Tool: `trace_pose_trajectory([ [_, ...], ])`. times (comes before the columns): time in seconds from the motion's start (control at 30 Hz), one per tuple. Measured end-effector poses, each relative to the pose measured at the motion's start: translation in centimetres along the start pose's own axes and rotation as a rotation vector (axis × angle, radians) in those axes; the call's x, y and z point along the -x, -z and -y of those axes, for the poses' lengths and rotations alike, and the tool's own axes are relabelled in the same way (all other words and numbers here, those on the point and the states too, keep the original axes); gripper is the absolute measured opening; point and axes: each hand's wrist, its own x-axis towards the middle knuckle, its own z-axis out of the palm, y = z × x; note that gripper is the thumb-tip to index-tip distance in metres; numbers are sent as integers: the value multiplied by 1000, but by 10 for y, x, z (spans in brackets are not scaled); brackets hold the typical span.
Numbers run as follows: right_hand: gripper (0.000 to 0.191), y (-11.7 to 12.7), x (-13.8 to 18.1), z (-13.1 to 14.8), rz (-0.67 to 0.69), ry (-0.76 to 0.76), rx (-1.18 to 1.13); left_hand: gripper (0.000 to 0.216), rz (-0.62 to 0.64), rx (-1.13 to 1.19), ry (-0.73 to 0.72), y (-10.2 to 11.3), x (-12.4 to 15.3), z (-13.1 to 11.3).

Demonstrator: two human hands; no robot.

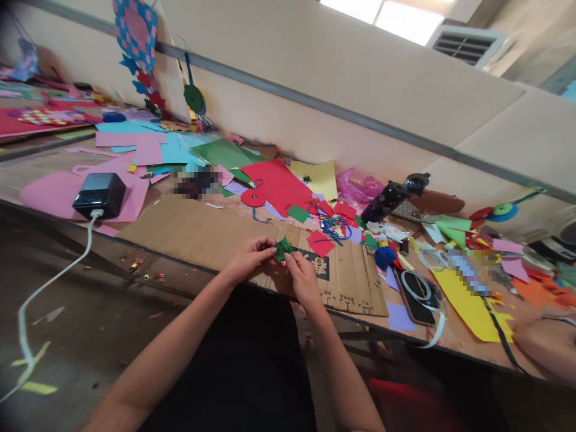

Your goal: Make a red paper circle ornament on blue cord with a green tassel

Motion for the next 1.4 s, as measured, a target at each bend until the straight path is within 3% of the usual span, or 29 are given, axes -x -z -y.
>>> trace_pose_trajectory([
  [0.57,51,1,-1,-2,-5,-12,-9,31,13,-31,1,1,-1,1],
  [0.83,49,10,1,6,90,-172,-187,44,-117,38,-82,1,-4,4],
  [1.4,51,7,-2,0,71,-52,-74,41,-109,15,-89,1,-4,7],
])
